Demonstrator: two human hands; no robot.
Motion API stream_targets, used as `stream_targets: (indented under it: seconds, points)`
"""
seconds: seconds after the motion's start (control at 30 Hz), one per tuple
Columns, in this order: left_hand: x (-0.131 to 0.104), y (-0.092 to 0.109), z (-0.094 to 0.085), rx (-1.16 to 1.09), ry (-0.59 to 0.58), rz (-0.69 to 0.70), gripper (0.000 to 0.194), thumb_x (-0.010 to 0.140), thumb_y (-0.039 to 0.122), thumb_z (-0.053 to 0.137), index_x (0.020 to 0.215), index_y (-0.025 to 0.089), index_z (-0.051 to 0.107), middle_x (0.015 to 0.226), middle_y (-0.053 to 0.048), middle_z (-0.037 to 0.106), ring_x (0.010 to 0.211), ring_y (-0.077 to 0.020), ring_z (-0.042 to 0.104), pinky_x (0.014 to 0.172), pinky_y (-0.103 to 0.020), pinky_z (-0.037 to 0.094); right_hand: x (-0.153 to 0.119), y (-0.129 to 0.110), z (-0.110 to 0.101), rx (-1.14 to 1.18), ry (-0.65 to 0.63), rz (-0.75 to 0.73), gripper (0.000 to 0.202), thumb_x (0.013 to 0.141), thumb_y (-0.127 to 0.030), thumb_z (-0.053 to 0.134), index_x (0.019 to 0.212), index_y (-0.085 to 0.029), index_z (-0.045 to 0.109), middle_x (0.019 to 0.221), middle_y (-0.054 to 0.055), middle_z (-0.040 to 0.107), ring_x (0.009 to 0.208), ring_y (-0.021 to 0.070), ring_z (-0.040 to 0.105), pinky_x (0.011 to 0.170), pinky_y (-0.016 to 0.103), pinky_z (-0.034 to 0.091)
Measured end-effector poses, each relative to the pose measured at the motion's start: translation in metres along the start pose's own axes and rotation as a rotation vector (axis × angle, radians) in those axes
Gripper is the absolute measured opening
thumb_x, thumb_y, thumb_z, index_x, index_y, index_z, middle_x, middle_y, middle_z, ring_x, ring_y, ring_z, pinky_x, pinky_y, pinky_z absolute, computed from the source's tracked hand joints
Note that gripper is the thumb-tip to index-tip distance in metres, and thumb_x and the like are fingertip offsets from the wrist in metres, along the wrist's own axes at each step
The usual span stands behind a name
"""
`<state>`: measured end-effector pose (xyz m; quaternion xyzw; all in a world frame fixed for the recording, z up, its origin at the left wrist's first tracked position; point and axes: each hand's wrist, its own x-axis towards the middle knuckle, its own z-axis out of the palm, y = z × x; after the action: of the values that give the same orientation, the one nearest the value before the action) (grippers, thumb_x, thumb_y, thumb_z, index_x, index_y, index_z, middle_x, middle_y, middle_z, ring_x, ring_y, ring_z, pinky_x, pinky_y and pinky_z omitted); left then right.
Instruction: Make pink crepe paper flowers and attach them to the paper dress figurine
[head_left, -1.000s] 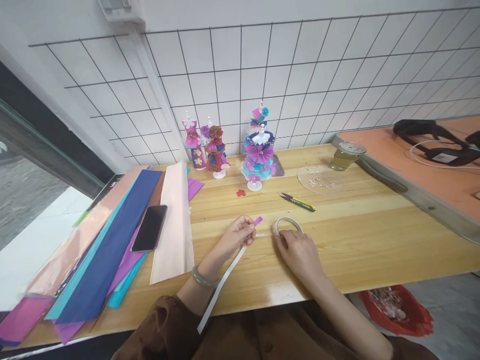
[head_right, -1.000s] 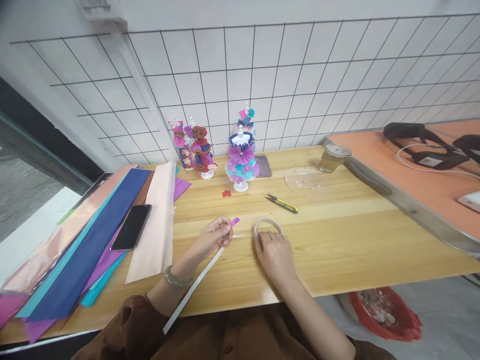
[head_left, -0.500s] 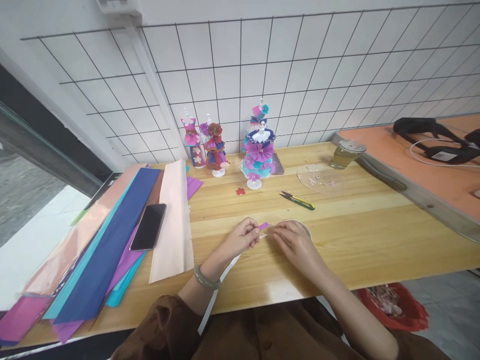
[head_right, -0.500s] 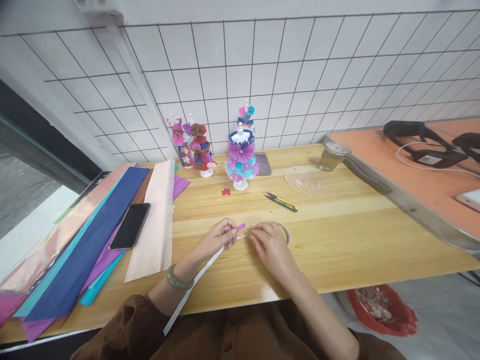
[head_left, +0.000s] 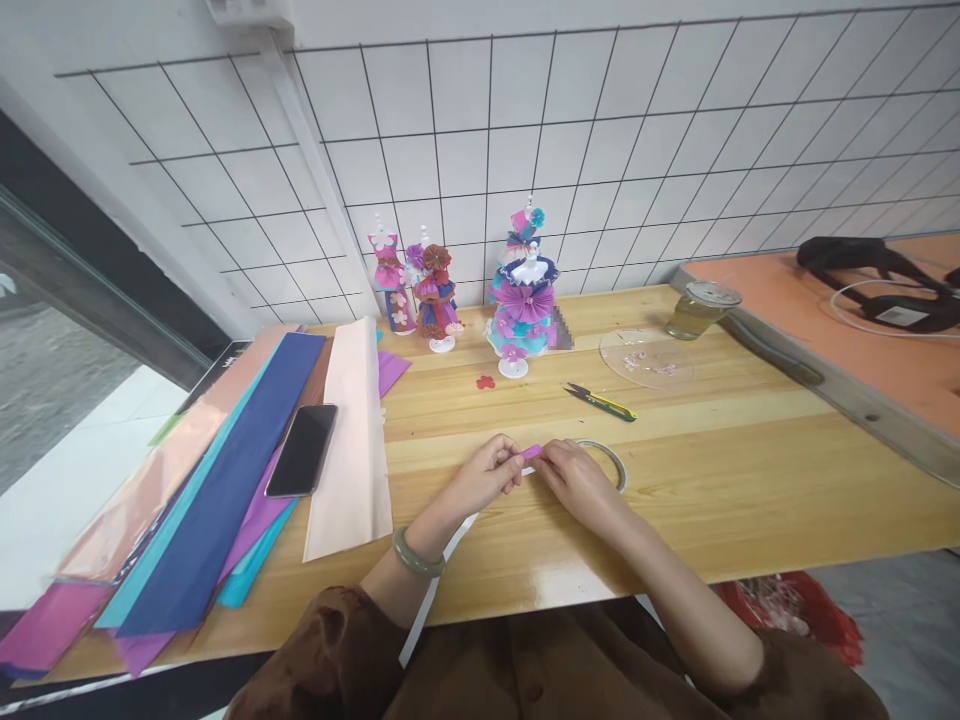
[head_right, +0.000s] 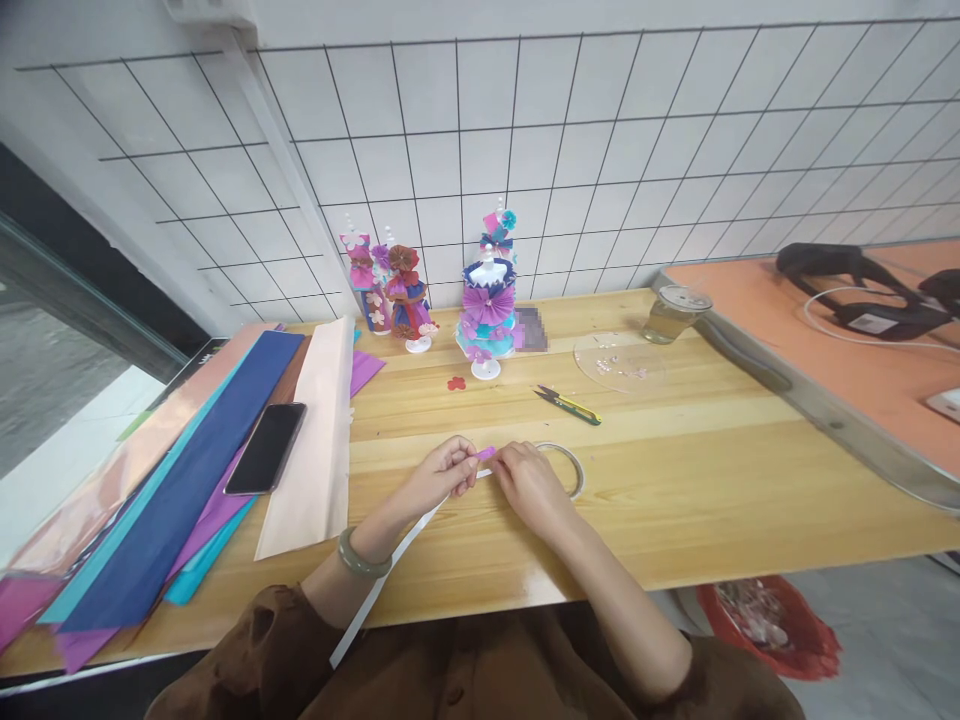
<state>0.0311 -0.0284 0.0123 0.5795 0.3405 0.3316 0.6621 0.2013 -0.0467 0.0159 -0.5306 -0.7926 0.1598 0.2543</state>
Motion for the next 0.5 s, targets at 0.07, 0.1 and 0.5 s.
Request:
stream_targets:
  seconds: [0.07, 0.1, 0.5]
  points:
    - [0.000, -0.002, 0.000, 0.011, 0.009, 0.002, 0.027, 0.077, 0.044, 0.048, 0.082, 0.017, 0.044, 0.060, 0.003, 0.049, 0.049, -0.0060, 0.041, 0.048, -0.019, 0.031, 0.000, 0.003, 0.000, 0.125, 0.036, 0.088, 0.028, 0.086, -0.032, 0.035, 0.076, -0.018, 0.057, 0.073, 0.005, 0.059, 0.069, 0.0171, 0.053, 0.064, 0.029, 0.040]
    - [0.001, -0.002, 0.000, 0.022, 0.014, 0.004, 0.027, 0.077, 0.043, 0.047, 0.082, 0.017, 0.044, 0.060, 0.003, 0.049, 0.049, -0.0058, 0.041, 0.049, -0.019, 0.031, 0.000, 0.004, 0.000, 0.199, 0.048, 0.138, 0.027, 0.086, -0.033, 0.035, 0.077, -0.018, 0.056, 0.072, 0.004, 0.059, 0.067, 0.0165, 0.053, 0.062, 0.028, 0.040]
    - [0.003, -0.011, -0.004, 0.127, 0.077, 0.029, 0.023, 0.082, 0.041, 0.039, 0.083, 0.018, 0.042, 0.059, 0.004, 0.046, 0.047, -0.0058, 0.039, 0.045, -0.018, 0.029, 0.003, 0.018, 0.010, 0.893, 0.111, 0.413, 0.034, 0.075, -0.048, 0.048, 0.070, -0.016, 0.058, 0.073, 0.004, 0.061, 0.068, 0.0144, 0.055, 0.064, 0.025, 0.043]
